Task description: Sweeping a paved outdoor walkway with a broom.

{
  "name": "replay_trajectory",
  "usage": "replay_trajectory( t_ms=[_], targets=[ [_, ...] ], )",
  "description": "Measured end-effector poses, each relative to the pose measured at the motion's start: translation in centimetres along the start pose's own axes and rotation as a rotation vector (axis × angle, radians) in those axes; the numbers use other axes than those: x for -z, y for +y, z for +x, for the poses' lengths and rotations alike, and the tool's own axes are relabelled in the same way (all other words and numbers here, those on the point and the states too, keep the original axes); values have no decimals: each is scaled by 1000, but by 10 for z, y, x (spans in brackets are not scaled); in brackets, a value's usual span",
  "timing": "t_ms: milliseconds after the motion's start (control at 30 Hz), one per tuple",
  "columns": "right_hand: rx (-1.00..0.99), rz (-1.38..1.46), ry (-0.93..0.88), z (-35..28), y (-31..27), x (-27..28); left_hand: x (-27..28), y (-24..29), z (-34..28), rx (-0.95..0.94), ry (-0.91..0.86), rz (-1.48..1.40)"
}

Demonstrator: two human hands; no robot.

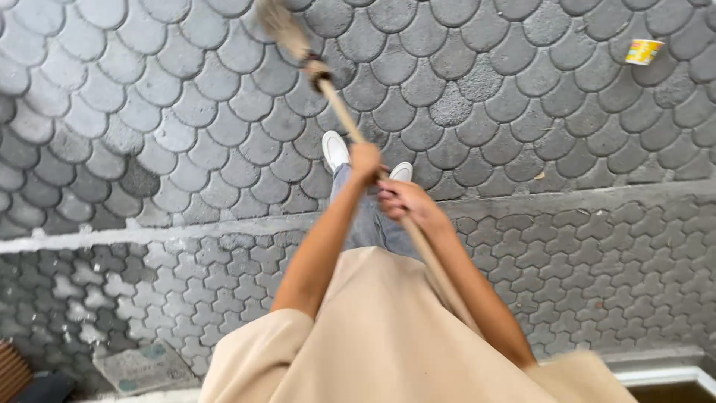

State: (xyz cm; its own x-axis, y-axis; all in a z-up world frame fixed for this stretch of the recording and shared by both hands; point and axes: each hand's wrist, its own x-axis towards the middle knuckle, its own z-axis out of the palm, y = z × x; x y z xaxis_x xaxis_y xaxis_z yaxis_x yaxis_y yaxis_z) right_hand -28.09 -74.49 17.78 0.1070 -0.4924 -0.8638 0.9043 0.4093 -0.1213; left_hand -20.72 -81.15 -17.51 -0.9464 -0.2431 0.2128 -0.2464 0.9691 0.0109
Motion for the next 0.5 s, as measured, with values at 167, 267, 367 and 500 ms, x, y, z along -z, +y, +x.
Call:
replay_trajectory(
  t_ms=[167,267,367,500],
  targets=[
    [127,262,340,-141,6,49,208,155,143,1167,-919,-1319],
    [152,190,355,-163,-20,30,253,155,168,1037,-1010,-1540],
    [129,135,329,-140,-21,-2,248,96,153,1214,-854,-1667],
    [94,38,168,-39,-25,-58,251,-65,103,1256,-520,-1691]
  ],
)
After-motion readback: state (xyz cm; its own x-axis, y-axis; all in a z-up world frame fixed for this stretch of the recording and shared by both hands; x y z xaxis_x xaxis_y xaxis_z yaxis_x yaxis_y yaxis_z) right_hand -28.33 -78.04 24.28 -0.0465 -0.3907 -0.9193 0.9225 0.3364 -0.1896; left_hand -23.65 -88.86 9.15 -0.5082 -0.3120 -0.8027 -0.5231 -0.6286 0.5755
